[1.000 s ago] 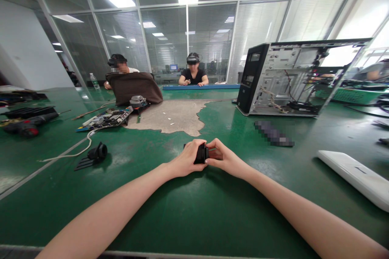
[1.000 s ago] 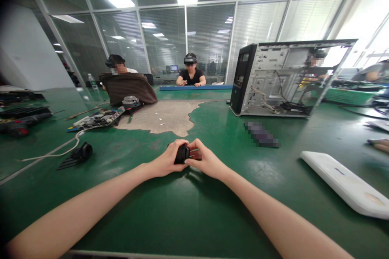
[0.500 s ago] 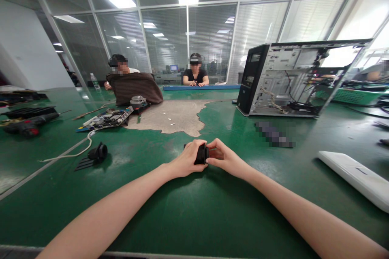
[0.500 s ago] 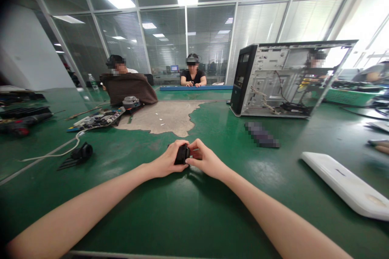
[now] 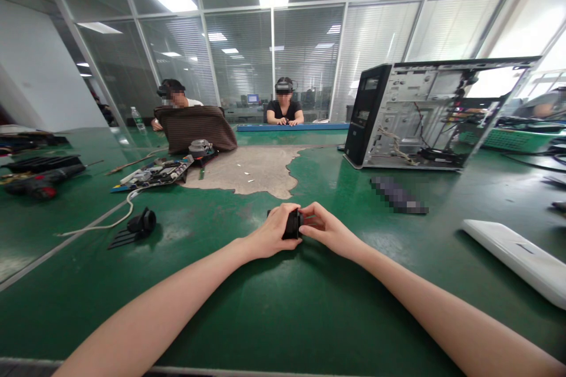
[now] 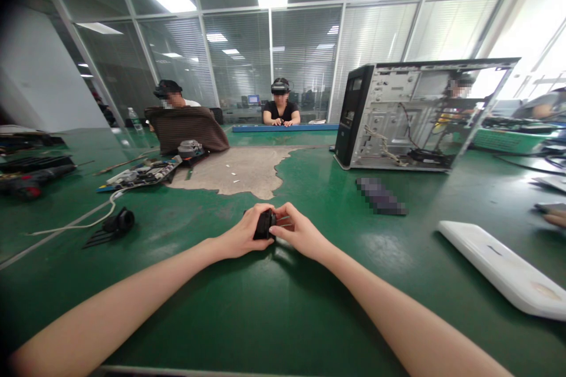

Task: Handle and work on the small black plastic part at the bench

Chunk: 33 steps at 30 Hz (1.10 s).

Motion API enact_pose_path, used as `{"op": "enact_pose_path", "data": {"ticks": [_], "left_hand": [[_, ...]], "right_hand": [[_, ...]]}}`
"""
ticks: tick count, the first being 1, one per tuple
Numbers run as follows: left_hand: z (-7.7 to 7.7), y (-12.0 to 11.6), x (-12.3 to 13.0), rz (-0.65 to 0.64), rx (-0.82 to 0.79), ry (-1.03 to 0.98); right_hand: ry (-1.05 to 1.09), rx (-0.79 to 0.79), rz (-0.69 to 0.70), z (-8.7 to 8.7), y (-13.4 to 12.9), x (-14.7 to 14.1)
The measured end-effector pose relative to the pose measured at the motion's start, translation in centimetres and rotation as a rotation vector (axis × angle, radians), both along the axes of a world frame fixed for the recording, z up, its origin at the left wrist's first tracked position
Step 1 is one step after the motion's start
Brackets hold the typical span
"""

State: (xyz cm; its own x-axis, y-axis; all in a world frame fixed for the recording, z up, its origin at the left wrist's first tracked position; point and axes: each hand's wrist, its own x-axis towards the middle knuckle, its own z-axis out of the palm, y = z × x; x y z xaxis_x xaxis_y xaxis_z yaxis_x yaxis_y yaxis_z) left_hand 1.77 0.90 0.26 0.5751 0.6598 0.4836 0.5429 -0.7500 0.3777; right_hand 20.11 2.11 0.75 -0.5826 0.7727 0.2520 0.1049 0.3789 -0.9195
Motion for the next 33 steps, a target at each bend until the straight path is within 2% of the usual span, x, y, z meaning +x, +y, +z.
{"op": "enact_pose_path", "data": {"ticks": [4,14,21,29,33], "left_hand": [[-0.04,-0.01,0.03,0.003,-0.002,-0.012],[0.07,-0.01,0.07,0.002,0.001,-0.004],[-0.04,-0.01,0.05,0.004,-0.002,-0.013],[0.04,-0.01,0.08,0.006,0.003,-0.004],[0.09,-0.04,0.09,0.003,-0.003,-0.01]], "right_hand": [[0.043,-0.022,0.053,0.2,-0.28,0.01],[-0.008,0.021,-0.06,-0.04,-0.01,-0.1],[0.036,-0.013,0.076,0.16,-0.34,0.06],[0.018,0.019,-0.048,0.02,-0.11,-0.21],[-0.008,-0.008,-0.008,-0.09,-0.02,0.03]]}}
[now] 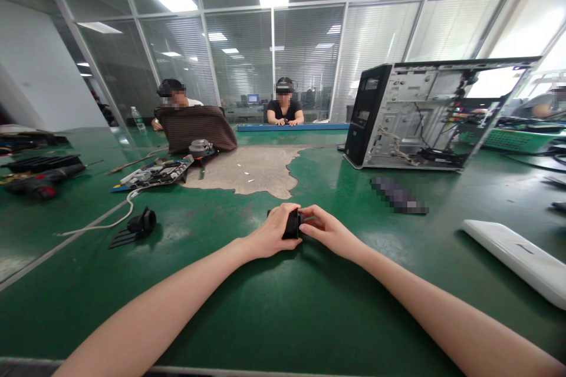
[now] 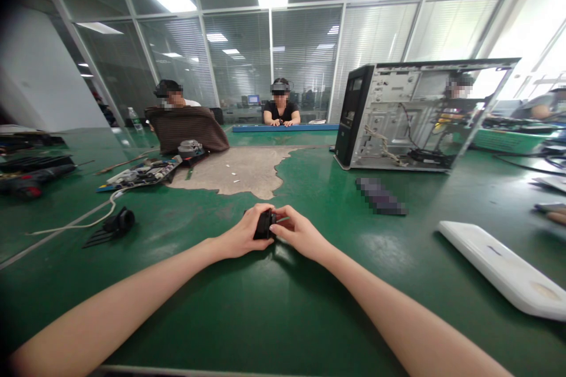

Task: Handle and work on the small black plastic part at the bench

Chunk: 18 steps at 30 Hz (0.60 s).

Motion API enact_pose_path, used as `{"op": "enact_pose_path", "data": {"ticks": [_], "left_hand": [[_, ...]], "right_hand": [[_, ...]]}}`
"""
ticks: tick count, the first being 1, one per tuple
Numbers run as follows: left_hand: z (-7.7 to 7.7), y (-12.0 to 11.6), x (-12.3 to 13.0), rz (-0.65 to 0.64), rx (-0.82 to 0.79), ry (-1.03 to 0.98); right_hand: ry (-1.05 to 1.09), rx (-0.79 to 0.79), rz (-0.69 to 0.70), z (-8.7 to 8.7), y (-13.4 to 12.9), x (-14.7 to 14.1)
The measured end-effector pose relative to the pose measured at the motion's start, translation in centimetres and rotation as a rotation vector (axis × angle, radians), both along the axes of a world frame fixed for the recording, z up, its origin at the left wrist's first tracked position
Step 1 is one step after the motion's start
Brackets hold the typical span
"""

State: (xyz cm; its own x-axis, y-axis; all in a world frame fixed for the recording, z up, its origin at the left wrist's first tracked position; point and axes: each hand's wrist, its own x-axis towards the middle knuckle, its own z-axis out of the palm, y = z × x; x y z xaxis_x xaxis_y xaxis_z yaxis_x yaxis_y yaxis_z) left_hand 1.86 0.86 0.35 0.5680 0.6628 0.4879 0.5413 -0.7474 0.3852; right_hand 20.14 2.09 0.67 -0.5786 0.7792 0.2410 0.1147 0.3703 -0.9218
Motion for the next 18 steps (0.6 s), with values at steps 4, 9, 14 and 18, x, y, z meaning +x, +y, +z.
{"op": "enact_pose_path", "data": {"ticks": [4,9,14,18], "left_hand": [[0.0,0.02,-0.03,-0.003,0.006,0.009],[-0.17,0.17,-0.05,0.006,0.016,0.009],[-0.18,0.15,-0.1,-0.007,0.009,0.006],[-0.17,0.14,-0.11,-0.003,0.009,0.009]], "right_hand": [[0.025,0.013,0.071,0.27,-0.3,0.1],[0.034,0.025,0.03,0.34,-0.38,-0.1],[0.008,0.042,-0.053,-0.28,0.19,-0.15],[0.001,0.014,-0.003,-0.39,0.34,0.04]]}}
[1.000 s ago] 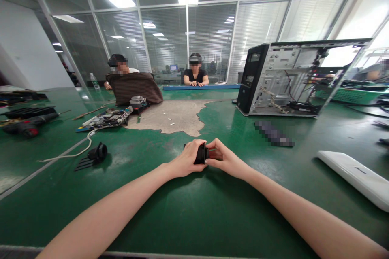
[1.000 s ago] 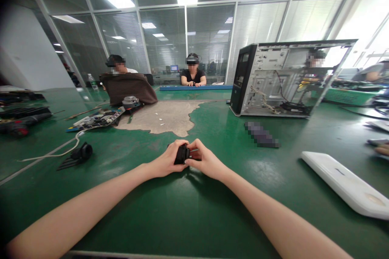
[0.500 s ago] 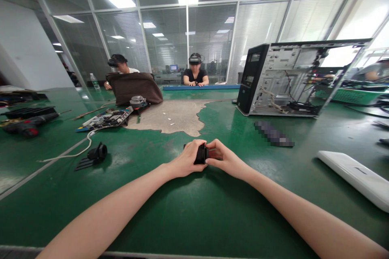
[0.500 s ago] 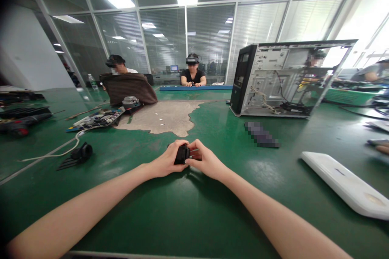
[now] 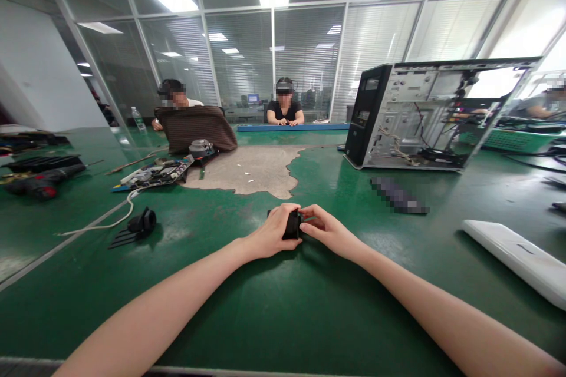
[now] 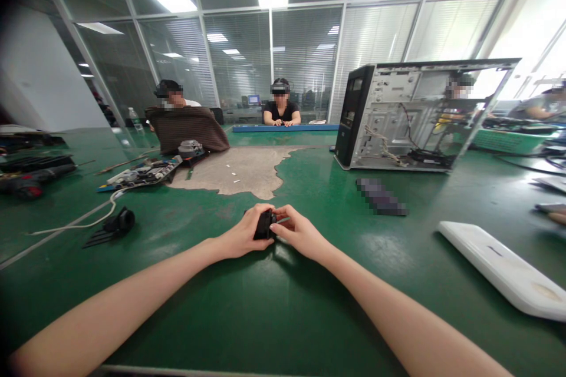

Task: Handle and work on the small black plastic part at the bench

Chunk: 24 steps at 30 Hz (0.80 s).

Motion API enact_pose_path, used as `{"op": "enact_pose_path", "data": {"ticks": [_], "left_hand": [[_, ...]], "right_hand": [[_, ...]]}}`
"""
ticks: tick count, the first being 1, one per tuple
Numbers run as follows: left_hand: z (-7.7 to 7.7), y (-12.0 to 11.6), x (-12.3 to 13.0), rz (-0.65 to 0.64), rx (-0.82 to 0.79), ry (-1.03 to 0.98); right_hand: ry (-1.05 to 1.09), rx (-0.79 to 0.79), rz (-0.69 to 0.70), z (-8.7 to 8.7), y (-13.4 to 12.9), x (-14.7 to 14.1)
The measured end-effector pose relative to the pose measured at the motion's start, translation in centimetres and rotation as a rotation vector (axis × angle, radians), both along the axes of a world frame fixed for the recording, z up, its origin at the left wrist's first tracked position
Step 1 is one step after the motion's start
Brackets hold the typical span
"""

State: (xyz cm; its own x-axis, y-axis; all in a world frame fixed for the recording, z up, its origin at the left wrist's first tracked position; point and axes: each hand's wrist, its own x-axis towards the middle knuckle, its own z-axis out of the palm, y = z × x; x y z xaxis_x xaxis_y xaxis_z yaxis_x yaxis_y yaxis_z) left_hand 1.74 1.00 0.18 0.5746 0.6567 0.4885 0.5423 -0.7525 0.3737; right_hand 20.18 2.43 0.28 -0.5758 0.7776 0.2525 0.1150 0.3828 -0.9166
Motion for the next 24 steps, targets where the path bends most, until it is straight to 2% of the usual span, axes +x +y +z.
{"op": "enact_pose_path", "data": {"ticks": [4,8,13,20,24], "left_hand": [[-0.12,0.06,0.01,-0.002,0.005,-0.001],[-0.14,0.05,0.03,0.005,0.007,-0.005],[0.01,0.03,0.03,-0.003,0.004,-0.003],[0.03,0.01,0.0,-0.001,0.004,0.01],[-0.14,0.04,0.01,0.001,0.005,-0.005]], "right_hand": [[0.045,-0.023,0.086,0.55,-0.49,0.06],[0.035,-0.013,0.033,0.73,-0.64,-0.15],[0.02,0.012,-0.035,0.18,-0.21,-0.23],[0.03,0.012,0.085,0.55,-0.54,0.09],[0.043,-0.001,0.062,0.71,-0.58,-0.04]]}}
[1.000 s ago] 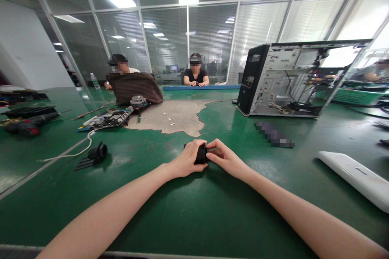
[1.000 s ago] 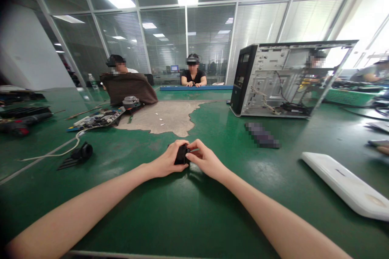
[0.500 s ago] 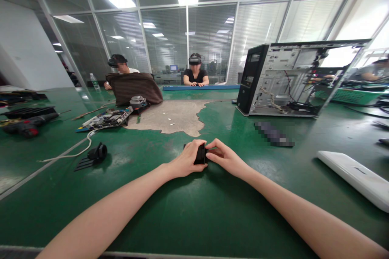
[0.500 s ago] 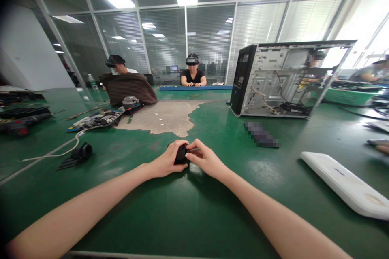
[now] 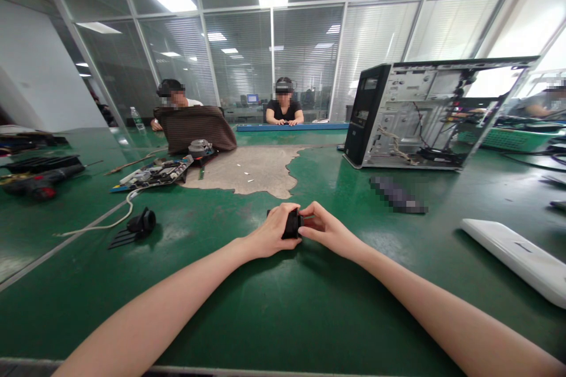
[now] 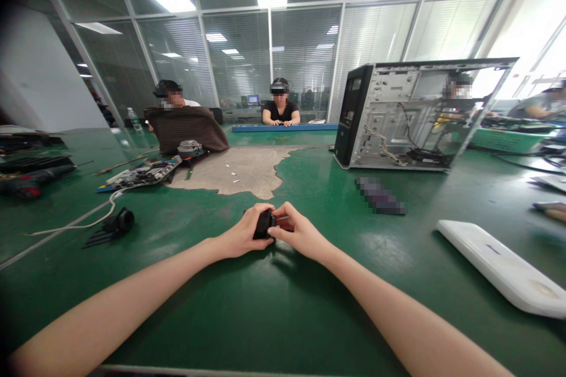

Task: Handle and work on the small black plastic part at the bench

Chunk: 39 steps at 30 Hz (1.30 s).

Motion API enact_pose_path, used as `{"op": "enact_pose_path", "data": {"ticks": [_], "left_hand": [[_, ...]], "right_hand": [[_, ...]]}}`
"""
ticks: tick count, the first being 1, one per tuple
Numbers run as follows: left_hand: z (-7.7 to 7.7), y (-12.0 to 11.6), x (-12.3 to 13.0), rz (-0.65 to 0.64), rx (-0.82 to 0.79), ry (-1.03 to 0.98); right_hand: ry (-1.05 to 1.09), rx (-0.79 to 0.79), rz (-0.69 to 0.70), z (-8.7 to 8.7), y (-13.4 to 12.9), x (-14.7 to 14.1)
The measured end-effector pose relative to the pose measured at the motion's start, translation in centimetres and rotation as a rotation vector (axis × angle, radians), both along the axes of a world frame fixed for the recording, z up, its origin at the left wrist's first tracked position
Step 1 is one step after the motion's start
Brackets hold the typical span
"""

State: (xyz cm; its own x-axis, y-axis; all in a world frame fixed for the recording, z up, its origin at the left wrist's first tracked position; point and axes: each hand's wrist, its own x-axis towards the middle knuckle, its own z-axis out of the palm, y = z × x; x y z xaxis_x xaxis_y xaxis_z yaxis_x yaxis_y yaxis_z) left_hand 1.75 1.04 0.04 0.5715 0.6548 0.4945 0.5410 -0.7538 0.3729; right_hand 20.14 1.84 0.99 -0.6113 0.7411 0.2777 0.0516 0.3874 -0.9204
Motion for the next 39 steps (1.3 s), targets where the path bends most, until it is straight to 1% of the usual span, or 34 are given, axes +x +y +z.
{"op": "enact_pose_path", "data": {"ticks": [4,7,10,14,18,23,25,27,31,34,39], "left_hand": [[-0.09,0.05,-0.01,0.007,-0.005,-0.002],[-0.03,0.05,-0.02,0.001,-0.005,0.003],[0.05,0.03,-0.01,-0.002,-0.002,0.005],[0.07,0.02,0.03,0.001,0.006,0.009],[0.04,0.03,0.06,0.005,0.005,0.008],[0.14,-0.02,0.09,0.009,-0.006,-0.001],[0.17,-0.04,0.07,0.006,-0.01,0.002],[0.14,-0.03,0.03,0.003,-0.009,0.001],[-0.01,0.02,-0.02,-0.005,0.002,-0.002],[0.03,-0.05,0.0,0.002,0.001,0.002],[0.3,-0.19,0.09,0.002,-0.011,0.002]], "right_hand": [[-0.005,0.016,-0.076,-0.21,0.27,-0.18],[-0.029,0.011,-0.107,-0.35,0.42,-0.14],[-0.044,-0.015,-0.064,-0.28,0.36,0.03],[-0.019,0.0,0.02,0.05,-0.01,0.14],[-0.004,-0.013,-0.023,0.14,-0.15,-0.03],[-0.018,0.013,-0.096,-0.35,0.23,-0.14],[-0.041,0.008,-0.091,-0.48,0.31,-0.06],[-0.049,0.012,-0.051,-0.43,0.23,0.04],[-0.032,0.055,0.001,-0.06,-0.14,0.1],[-0.011,0.032,-0.004,-0.02,-0.18,-0.01],[-0.025,0.018,-0.069,-0.46,0.17,-0.05]]}}
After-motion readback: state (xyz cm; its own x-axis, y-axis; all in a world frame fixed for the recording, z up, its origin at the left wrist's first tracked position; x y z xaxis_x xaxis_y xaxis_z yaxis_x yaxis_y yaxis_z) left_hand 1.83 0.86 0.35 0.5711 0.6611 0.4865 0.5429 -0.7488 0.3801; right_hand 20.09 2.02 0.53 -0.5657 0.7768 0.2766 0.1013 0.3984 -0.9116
